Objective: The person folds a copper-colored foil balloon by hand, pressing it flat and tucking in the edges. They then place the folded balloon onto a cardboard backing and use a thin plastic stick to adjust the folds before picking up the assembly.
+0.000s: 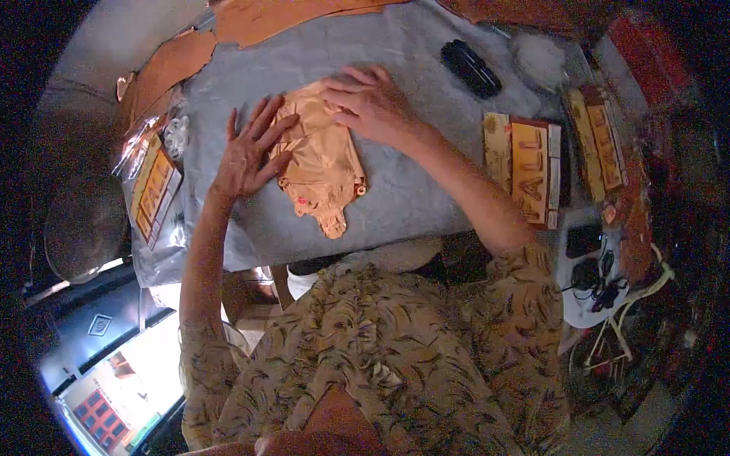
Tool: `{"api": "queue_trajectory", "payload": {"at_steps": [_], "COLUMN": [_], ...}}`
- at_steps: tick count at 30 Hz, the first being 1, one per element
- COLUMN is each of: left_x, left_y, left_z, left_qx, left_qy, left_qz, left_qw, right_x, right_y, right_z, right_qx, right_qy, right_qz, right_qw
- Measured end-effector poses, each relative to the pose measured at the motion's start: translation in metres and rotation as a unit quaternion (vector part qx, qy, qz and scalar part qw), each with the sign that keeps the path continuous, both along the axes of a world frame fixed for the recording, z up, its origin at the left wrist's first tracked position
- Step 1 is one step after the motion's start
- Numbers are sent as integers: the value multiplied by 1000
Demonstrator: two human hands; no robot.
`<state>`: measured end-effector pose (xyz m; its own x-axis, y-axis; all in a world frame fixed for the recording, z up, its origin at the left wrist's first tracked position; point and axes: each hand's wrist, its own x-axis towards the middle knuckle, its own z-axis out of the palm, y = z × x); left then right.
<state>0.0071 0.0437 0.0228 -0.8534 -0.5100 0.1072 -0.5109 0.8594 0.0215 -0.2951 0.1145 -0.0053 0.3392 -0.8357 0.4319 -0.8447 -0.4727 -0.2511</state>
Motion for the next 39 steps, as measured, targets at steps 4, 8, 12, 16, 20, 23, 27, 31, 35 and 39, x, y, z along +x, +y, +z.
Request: {"api": "queue_trajectory", "payload": {"at_steps": [4, 8, 12, 16, 20, 23, 27, 31, 35, 39], "left_x": [3, 12, 23, 49, 66, 59, 52, 44, 39, 37], "left_y": [-4, -8, -6, -4, 17, 33, 43, 47, 49, 52], "left_z": [-6, -14, -11, -27, -34, -34, -37, -40, -38, -34], "left_qx": [-5, 33, 131, 70, 101, 50, 60, 75, 76, 74], "left_qy": [17, 56, 222, 296, 312, 343, 332, 346, 330, 319], "left_qz": [-6, -22, 35, 88, 112, 141, 127, 132, 142, 151], "left_qw": [1000, 998, 965, 948, 938, 927, 933, 926, 930, 933], "right_x": [12, 13, 15, 14, 11, 13, 12, 14, 16, 18], "right_y": [18, 21, 21, 21, 20, 21, 19, 20, 20, 22], "right_z": [3, 0, 5, 5, 2, 2, 2, 5, 6, 7], "right_qx": [48, 35, 49, 83, 101, 104, 103, 106, 106, 108], "right_qy": [32, 16, 25, 19, 36, 30, 27, 33, 34, 36], "right_qz": [-47, -21, -18, -21, -32, -29, -24, -20, -26, -32], "right_qw": [997, 999, 998, 996, 994, 994, 994, 994, 993, 993]}}
